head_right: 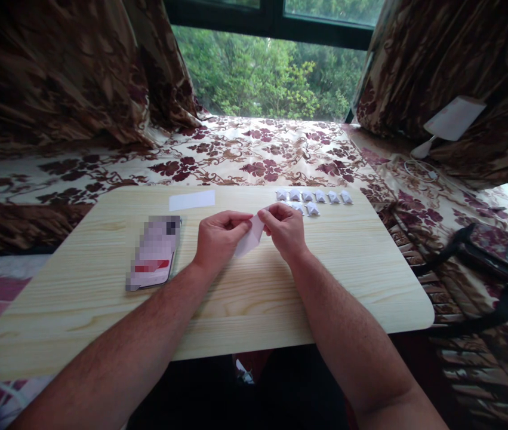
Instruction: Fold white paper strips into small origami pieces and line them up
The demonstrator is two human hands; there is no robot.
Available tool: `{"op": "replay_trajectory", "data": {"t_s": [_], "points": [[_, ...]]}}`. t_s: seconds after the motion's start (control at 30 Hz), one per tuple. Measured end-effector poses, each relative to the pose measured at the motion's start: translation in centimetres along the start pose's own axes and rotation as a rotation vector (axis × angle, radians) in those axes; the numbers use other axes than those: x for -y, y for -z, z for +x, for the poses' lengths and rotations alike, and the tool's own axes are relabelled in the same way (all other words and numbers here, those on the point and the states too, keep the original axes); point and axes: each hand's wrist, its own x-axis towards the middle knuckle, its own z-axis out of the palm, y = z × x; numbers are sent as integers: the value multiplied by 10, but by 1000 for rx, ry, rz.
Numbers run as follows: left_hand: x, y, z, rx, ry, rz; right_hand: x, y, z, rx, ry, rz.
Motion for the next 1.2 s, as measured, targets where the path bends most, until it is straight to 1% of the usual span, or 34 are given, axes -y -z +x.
{"op": "replay_trajectory", "data": {"t_s": [0.3,0.6,0.9,1.03,1.1,1.2], "points": [[-1,0,0,0,11,17,-1,2,1,8,-26,49],[1,0,0,6,7,11,0,0,1,-27,-48,-12],[4,1,0,18,23,12,0,4,4,-123,46,-18],[7,2,3,0,37,7,1,6,7,-182,44,-12],[7,3,4,-8,53,-10,1,6,7,-167,21,-22],[7,3,4,-15,62,-49,0,5,5,-36,-47,-32]]}}
